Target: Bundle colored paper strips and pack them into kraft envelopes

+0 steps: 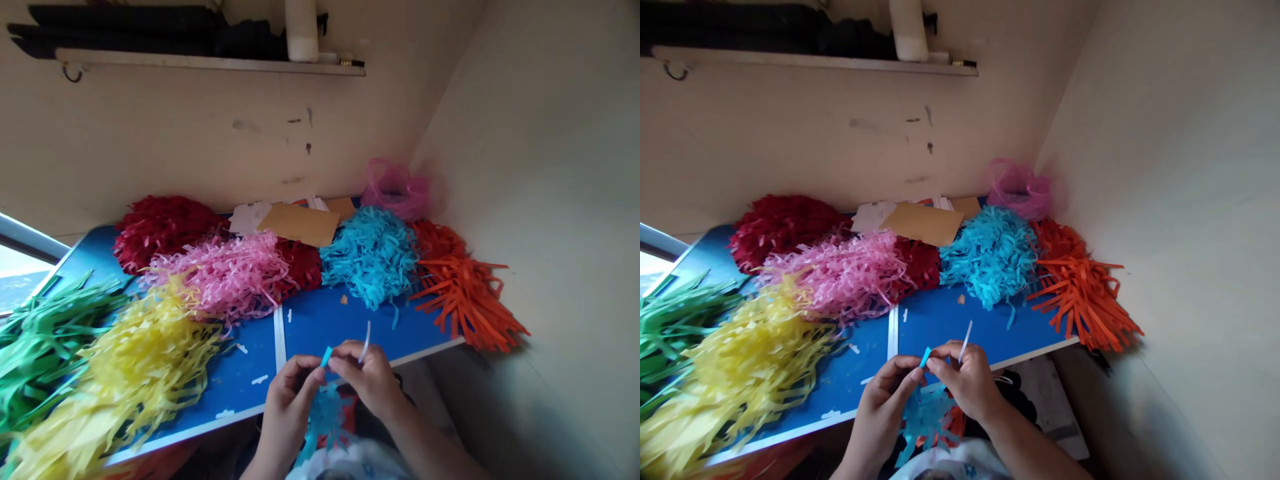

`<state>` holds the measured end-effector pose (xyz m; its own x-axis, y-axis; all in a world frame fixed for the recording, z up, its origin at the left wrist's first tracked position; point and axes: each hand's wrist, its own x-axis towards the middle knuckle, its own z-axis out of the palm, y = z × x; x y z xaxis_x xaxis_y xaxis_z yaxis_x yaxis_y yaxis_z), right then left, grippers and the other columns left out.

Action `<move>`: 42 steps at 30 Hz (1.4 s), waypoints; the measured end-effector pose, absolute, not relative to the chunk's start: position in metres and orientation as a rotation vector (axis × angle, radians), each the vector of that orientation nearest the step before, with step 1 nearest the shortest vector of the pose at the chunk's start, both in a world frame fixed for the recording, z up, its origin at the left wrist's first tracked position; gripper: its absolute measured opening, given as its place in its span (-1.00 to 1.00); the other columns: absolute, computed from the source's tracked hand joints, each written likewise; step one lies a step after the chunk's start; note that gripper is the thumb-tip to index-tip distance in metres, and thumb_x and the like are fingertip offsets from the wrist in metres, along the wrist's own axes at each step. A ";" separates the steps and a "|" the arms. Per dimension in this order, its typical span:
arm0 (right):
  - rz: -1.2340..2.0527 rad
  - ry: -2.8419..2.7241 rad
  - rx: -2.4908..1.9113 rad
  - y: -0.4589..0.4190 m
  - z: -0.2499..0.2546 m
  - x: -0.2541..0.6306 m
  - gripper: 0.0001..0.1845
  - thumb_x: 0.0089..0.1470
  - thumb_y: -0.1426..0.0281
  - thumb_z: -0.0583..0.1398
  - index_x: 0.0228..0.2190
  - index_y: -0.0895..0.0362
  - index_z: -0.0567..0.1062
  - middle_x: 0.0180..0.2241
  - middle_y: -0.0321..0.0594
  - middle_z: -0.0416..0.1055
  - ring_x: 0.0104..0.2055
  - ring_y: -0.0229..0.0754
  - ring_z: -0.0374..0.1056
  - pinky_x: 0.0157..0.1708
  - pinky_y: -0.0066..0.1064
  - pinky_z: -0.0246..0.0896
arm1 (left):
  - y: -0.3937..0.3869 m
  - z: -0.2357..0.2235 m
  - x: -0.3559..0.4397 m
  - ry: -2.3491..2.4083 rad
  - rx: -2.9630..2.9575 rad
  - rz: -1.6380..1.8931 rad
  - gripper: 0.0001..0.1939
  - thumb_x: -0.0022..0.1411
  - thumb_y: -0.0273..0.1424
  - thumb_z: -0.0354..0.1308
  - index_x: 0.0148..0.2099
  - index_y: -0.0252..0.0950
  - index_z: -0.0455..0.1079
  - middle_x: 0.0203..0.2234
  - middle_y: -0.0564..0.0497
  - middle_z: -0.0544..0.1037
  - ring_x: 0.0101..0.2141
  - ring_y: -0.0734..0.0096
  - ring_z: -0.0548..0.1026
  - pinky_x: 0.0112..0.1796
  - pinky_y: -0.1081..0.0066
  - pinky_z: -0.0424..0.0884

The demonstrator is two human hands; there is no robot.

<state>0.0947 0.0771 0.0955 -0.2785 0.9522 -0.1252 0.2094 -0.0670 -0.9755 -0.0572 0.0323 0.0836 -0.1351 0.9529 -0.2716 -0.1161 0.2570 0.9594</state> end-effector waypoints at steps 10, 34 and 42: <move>1.218 -1.602 -1.311 0.074 0.093 0.098 -0.84 0.01 0.38 0.20 -0.47 0.12 0.59 -0.47 -0.26 0.52 -0.44 -0.24 0.34 -0.42 -0.48 0.17 | 0.032 0.075 -0.054 1.474 1.139 1.166 -0.73 0.15 -0.15 0.24 -0.27 -0.27 0.50 -0.40 -0.08 0.61 -0.35 0.24 0.57 -0.29 0.38 0.49; 1.391 -1.531 -1.388 0.080 0.070 0.100 -0.84 0.05 0.28 0.17 -0.39 0.12 0.43 -0.59 -0.41 0.25 -0.53 -0.30 0.17 -0.50 -0.50 0.10 | 0.043 0.065 -0.058 1.364 0.967 1.146 -0.74 0.05 -0.18 0.34 -0.34 -0.28 0.50 -0.50 0.00 0.56 -0.48 0.37 0.50 -0.45 0.46 0.43; 1.522 -1.754 -1.249 0.064 0.088 0.106 -0.53 0.28 0.14 0.00 -0.53 0.13 0.40 -0.56 -0.38 0.26 -0.49 -0.31 0.16 -0.45 -0.50 0.03 | 0.048 0.069 -0.065 1.011 0.276 1.048 -0.67 -0.05 -0.25 0.45 -0.28 -0.31 0.49 -0.58 0.10 0.50 -0.56 0.55 0.46 -0.47 0.57 0.38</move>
<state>0.1060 0.0639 0.0880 -0.4548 0.8698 -0.1914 0.3120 -0.0456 -0.9490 -0.0652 0.0481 0.0688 0.1200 0.8201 -0.5595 -0.5885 0.5127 0.6251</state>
